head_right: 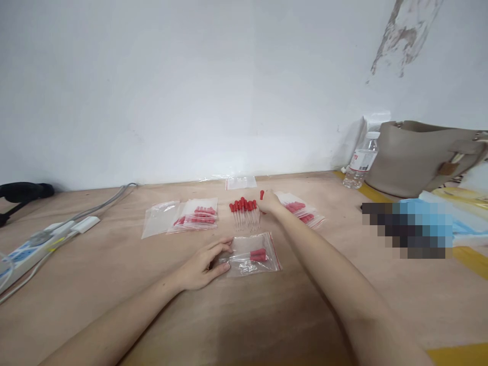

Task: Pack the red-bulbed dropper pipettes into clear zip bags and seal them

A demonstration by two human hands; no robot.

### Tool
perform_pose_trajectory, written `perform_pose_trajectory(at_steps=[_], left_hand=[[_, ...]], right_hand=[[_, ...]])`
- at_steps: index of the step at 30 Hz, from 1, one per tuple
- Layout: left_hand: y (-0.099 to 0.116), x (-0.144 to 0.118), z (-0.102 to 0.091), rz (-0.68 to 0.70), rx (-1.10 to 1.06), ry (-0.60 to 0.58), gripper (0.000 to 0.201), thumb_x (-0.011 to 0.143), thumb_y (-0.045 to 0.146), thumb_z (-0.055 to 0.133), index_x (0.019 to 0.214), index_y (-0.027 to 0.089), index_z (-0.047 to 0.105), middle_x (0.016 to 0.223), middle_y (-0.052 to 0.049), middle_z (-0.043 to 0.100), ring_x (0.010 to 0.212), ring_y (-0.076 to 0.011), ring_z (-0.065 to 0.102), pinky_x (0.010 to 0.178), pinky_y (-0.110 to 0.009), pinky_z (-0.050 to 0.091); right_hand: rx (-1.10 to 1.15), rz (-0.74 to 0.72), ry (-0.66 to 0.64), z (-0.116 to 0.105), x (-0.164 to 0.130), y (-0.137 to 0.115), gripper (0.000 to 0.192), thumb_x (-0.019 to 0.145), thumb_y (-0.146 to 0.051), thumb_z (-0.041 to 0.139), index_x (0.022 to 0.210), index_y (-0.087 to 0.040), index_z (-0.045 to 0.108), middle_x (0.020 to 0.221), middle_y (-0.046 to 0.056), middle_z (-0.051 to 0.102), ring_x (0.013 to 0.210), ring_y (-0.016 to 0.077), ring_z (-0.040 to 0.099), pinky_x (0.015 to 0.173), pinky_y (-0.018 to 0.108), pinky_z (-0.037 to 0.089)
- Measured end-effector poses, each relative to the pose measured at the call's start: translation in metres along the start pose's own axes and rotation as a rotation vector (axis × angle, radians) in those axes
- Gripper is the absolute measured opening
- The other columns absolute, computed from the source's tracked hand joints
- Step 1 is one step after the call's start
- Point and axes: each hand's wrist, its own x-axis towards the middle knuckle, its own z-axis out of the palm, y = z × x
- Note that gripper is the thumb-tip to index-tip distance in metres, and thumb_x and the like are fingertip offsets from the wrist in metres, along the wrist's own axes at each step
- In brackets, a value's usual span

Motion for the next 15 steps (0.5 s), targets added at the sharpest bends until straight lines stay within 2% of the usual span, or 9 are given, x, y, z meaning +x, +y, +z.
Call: perform_pose_trajectory(at_steps=[3,5,6,10,12,15], left_hand=[[-0.001,0.0,0.001,0.013,0.014,-0.001,0.028,0.084,0.03,0.049,0.111,0.021,0.049,0.134,-0.008,0.037,0.12,-0.0216,0.039,0.098,-0.036,0.034],[-0.001,0.0,0.001,0.014,0.02,-0.003,0.029,0.084,0.03,0.048,0.112,0.021,0.049,0.134,-0.008,0.037,0.12,-0.0213,0.039,0.098,-0.036,0.034],[-0.001,0.0,0.001,0.014,0.025,-0.005,0.029,0.084,0.031,0.048,0.112,0.021,0.049,0.134,-0.008,0.037,0.12,-0.0211,0.039,0.098,-0.036,0.034],[-0.001,0.0,0.001,0.012,0.052,-0.005,0.03,0.084,0.03,0.048,0.113,0.022,0.049,0.134,-0.008,0.036,0.12,-0.0214,0.039,0.097,-0.036,0.035],[-0.001,0.0,0.001,0.014,0.061,-0.003,0.031,0.084,0.03,0.048,0.114,0.022,0.048,0.135,-0.008,0.036,0.12,-0.0215,0.038,0.098,-0.036,0.035],[-0.001,0.0,0.0,0.011,0.071,-0.009,0.035,0.085,0.03,0.048,0.119,0.022,0.045,0.135,-0.008,0.036,0.121,-0.0211,0.037,0.099,-0.036,0.034]], right_hand=[[0.032,0.031,-0.042,-0.015,-0.023,0.004,0.071,0.064,-0.013,0.052,0.129,-0.009,0.023,0.042,-0.006,0.05,0.038,0.0147,0.051,0.04,0.023,0.039],[0.114,-0.006,-0.073,-0.028,-0.044,0.01,0.075,0.067,-0.016,0.051,0.132,-0.014,0.014,0.045,-0.008,0.048,0.038,0.0131,0.051,0.038,0.022,0.04],[0.168,-0.026,-0.075,-0.034,-0.054,0.014,0.073,0.069,-0.019,0.052,0.132,-0.016,0.014,0.048,-0.008,0.048,0.039,0.0128,0.051,0.038,0.022,0.041],[0.364,-0.02,0.096,-0.051,-0.088,0.032,0.066,0.066,-0.026,0.057,0.123,-0.022,0.023,0.059,-0.008,0.046,0.046,0.0124,0.055,0.04,0.024,0.047],[0.451,0.007,0.139,-0.049,-0.098,0.039,0.063,0.063,-0.025,0.061,0.116,-0.023,0.026,0.059,-0.009,0.047,0.046,0.0123,0.055,0.042,0.026,0.049],[0.612,0.08,0.12,-0.038,-0.108,0.043,0.055,0.062,-0.025,0.063,0.105,-0.025,0.028,0.059,-0.008,0.05,0.05,0.0132,0.058,0.05,0.029,0.053]])
